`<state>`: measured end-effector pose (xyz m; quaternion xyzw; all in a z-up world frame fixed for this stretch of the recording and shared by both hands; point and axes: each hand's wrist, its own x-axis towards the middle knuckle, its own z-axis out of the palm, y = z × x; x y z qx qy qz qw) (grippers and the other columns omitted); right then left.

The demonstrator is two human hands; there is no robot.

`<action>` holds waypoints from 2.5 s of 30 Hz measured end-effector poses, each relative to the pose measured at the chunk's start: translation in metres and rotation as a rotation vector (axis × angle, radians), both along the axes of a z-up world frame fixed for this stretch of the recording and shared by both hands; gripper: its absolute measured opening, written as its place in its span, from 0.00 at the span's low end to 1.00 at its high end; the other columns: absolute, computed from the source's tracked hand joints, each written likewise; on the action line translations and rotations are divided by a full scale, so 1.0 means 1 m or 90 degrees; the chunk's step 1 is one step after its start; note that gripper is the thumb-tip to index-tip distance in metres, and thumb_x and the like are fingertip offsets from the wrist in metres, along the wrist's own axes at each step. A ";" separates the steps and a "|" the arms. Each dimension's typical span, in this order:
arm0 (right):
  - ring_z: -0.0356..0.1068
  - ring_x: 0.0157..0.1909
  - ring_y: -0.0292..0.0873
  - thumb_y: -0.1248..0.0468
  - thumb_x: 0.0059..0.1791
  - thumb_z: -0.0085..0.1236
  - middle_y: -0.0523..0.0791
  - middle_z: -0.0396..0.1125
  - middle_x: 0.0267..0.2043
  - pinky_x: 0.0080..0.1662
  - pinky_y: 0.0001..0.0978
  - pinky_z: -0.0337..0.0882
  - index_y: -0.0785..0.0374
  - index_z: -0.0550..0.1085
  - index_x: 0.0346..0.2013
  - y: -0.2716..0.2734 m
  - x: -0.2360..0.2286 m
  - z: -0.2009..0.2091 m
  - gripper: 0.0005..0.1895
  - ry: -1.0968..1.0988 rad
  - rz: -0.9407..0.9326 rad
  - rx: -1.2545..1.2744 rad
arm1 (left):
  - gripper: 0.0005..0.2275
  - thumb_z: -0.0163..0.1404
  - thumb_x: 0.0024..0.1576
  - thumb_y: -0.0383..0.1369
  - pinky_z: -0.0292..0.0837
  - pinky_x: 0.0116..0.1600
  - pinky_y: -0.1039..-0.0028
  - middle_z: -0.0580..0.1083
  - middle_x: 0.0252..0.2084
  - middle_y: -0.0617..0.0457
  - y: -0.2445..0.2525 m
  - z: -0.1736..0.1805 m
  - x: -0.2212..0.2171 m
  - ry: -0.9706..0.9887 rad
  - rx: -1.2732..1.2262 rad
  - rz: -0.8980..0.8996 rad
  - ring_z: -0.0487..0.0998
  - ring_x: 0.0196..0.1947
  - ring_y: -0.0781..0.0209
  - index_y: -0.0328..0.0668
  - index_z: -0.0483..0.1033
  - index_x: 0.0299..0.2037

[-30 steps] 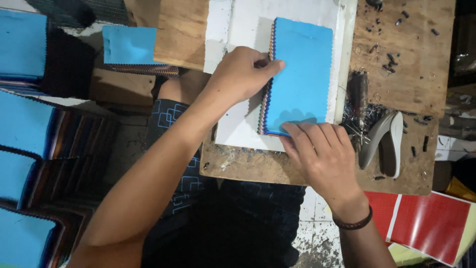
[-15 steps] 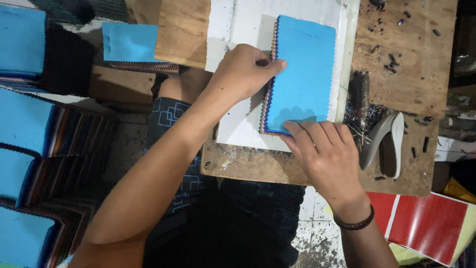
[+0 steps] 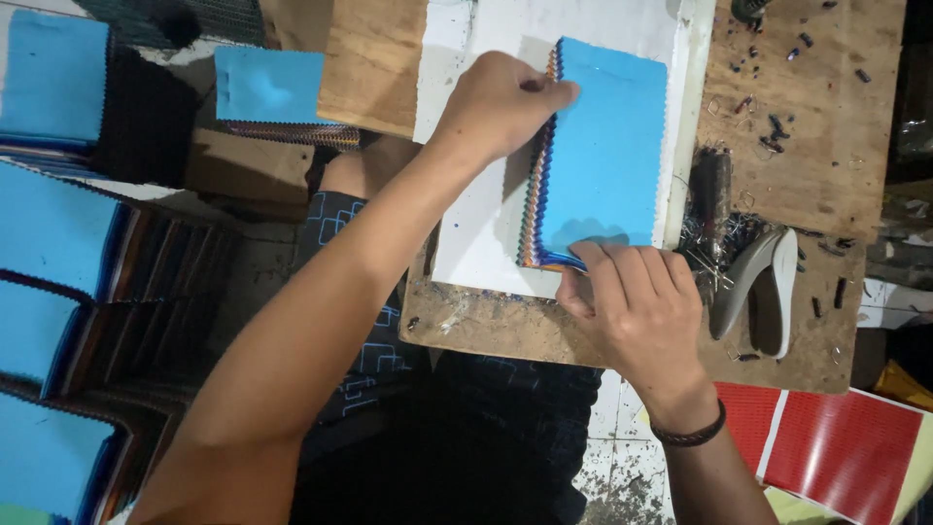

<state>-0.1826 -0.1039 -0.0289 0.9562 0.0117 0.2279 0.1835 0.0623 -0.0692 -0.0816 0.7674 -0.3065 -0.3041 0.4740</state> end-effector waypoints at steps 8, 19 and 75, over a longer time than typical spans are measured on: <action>0.66 0.33 0.40 0.63 0.51 0.62 0.41 0.67 0.32 0.39 0.33 0.64 0.59 0.79 0.40 -0.003 -0.001 -0.002 0.05 0.005 0.003 0.034 | 0.19 0.57 0.52 0.49 0.79 0.53 0.62 0.83 0.49 0.54 -0.009 -0.004 -0.001 -0.049 0.012 0.060 0.83 0.52 0.57 0.46 0.83 0.47; 0.72 0.53 0.53 0.63 0.55 0.58 0.56 0.72 0.51 0.56 0.42 0.75 0.71 0.76 0.49 -0.025 -0.029 0.017 0.13 -0.024 -0.044 0.504 | 0.16 0.43 0.68 0.37 0.82 0.50 0.70 0.74 0.59 0.44 0.100 0.034 -0.092 -0.144 -0.199 -0.036 0.79 0.52 0.56 0.37 0.69 0.61; 0.69 0.40 0.39 0.57 0.56 0.64 0.39 0.72 0.42 0.48 0.35 0.66 0.54 0.80 0.47 0.014 0.003 0.006 0.08 0.035 -0.022 -0.003 | 0.23 0.58 0.60 0.34 0.79 0.55 0.65 0.77 0.50 0.46 0.123 -0.018 -0.129 -0.156 -0.183 -0.038 0.81 0.47 0.55 0.43 0.65 0.64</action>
